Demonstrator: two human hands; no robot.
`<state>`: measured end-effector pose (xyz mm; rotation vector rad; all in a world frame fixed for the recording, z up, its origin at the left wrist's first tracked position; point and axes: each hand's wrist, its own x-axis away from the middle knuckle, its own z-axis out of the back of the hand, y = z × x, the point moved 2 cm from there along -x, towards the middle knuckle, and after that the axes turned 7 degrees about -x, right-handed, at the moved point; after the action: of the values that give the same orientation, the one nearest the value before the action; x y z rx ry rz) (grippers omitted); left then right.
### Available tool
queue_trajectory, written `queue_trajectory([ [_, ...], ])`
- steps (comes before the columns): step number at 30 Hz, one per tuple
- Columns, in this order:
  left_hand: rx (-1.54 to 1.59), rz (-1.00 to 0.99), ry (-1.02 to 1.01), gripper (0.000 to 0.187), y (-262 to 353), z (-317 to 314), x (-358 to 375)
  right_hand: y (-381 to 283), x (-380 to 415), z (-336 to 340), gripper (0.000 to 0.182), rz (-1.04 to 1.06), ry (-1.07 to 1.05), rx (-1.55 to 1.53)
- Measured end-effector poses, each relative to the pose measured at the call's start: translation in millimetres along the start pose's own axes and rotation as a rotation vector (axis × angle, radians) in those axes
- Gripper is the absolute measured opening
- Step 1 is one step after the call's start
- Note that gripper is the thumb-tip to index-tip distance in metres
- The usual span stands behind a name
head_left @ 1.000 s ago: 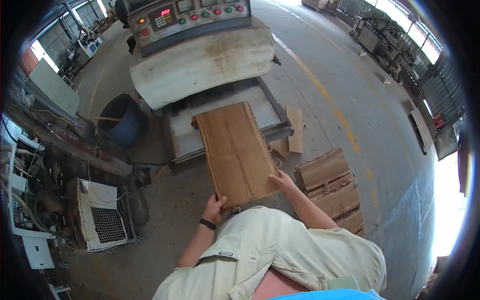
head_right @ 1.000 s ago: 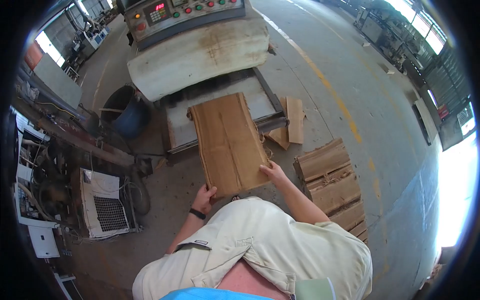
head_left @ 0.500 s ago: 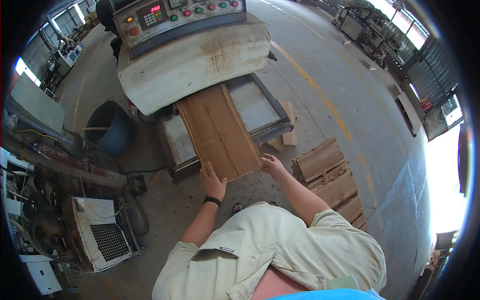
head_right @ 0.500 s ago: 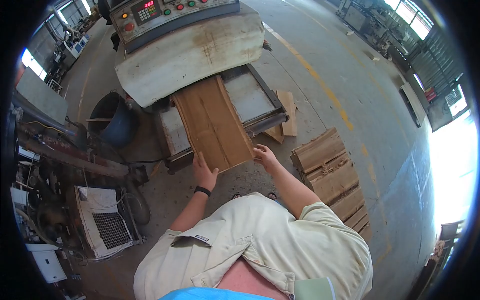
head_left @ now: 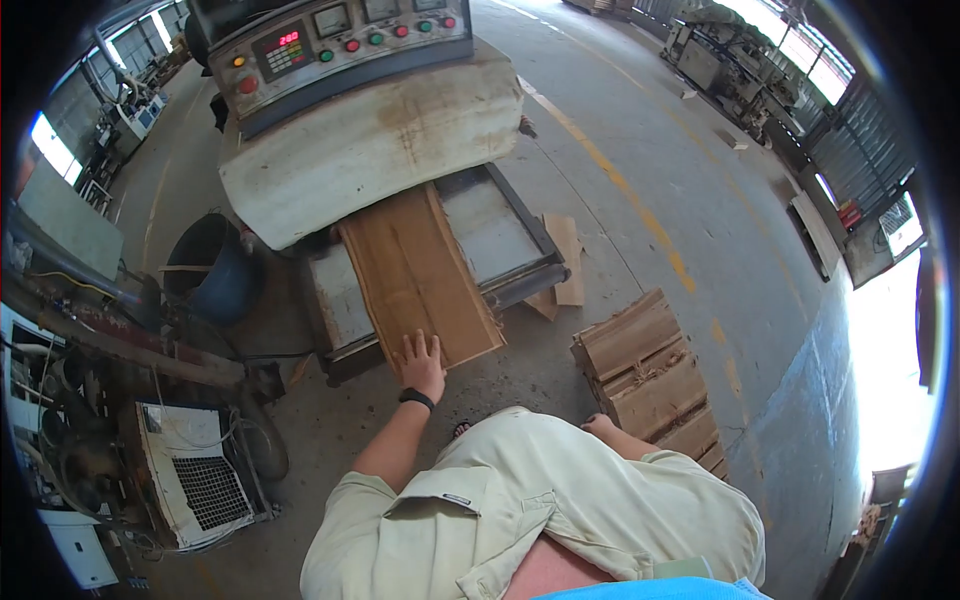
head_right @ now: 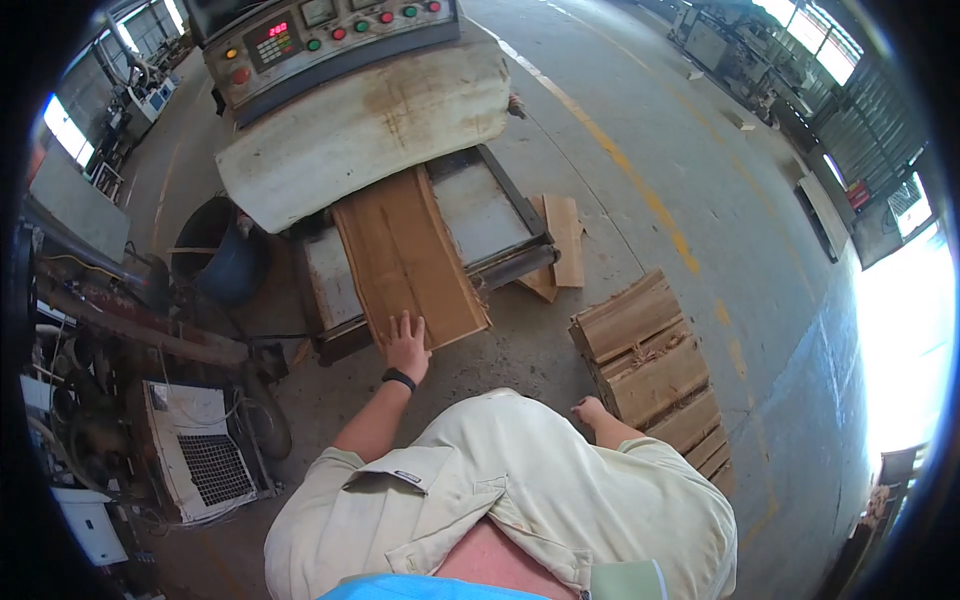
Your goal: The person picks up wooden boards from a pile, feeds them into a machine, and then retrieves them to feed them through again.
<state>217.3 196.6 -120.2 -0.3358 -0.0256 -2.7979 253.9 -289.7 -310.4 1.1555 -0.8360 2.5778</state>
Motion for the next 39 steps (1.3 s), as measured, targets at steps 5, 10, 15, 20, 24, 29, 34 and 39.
queue_trajectory([
  [5,-0.041,0.043,-0.051,0.078,-9,7,-48,34,15,19,0.042,-0.082,-0.033,-0.020],
  [10,-0.054,0.112,-0.151,0.076,-5,31,-102,61,-15,25,0.039,-0.025,-0.002,-0.207],
  [15,-0.036,0.144,-0.111,0.077,-16,39,-158,14,16,66,0.047,-0.073,0.075,-0.405],
  [20,-0.057,0.135,-0.067,0.079,-30,41,-182,72,-22,66,0.041,-0.181,0.073,-0.621],
  [24,-0.076,0.140,-0.061,0.080,-36,41,-198,97,-10,67,0.038,-0.239,0.081,-0.576],
  [29,-0.098,0.127,-0.057,0.082,-48,43,-219,111,-8,54,0.036,-0.287,0.088,-0.566],
  [34,-0.135,0.125,-0.089,0.082,-54,59,-232,89,-14,37,0.035,-0.282,0.087,-0.656],
  [39,-0.140,0.117,-0.071,0.079,-63,68,-247,27,-13,36,0.038,-0.241,0.122,-0.626],
])
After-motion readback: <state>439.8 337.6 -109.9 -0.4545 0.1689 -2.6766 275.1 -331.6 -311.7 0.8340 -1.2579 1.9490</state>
